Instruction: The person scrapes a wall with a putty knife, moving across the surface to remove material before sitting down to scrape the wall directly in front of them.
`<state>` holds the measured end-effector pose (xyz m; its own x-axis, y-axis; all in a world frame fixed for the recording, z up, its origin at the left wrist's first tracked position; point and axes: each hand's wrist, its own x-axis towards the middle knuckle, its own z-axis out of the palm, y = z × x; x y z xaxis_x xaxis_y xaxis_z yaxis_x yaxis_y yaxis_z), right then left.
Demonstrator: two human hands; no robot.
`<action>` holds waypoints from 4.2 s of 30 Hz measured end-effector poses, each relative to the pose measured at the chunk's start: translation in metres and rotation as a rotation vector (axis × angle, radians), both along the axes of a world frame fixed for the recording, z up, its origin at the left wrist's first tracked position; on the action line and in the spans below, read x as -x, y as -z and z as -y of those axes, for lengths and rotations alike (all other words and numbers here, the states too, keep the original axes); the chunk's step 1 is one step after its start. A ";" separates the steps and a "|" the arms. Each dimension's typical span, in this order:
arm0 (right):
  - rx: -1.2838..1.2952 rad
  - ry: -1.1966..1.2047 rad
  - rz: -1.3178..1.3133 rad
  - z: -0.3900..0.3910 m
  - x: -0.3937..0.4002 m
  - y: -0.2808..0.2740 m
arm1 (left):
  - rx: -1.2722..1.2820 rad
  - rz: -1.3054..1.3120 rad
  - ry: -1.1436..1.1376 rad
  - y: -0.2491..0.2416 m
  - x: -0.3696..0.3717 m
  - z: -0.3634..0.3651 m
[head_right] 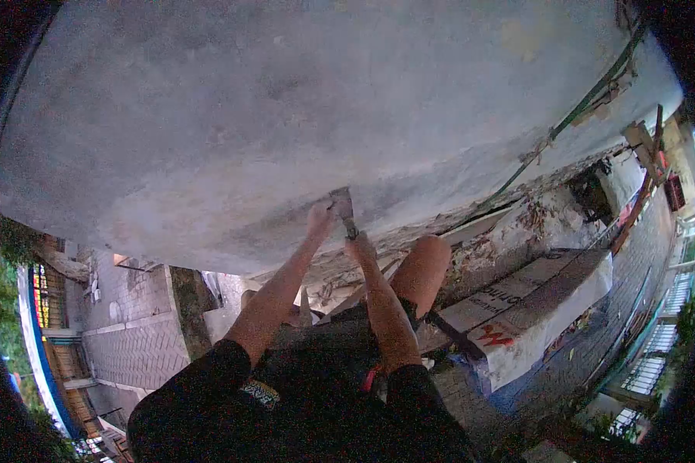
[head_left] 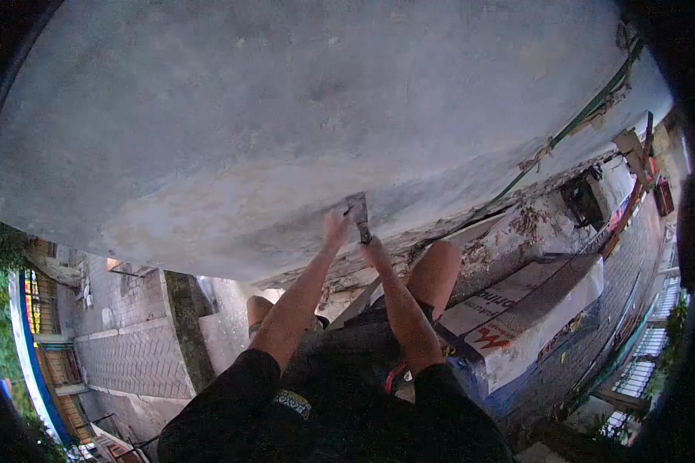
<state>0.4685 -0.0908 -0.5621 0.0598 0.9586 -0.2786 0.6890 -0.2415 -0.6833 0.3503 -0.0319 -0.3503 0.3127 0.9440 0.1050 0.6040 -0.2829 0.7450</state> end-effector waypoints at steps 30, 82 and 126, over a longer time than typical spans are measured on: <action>0.278 0.162 0.085 0.020 0.005 -0.116 | 0.266 0.335 -0.135 0.067 -0.004 -0.005; 0.575 -0.159 -0.025 -0.001 0.030 -0.125 | 0.465 0.015 -0.204 0.048 0.035 0.000; -0.048 0.021 -0.175 0.012 0.040 -0.075 | 0.034 0.372 -0.210 0.038 0.038 0.007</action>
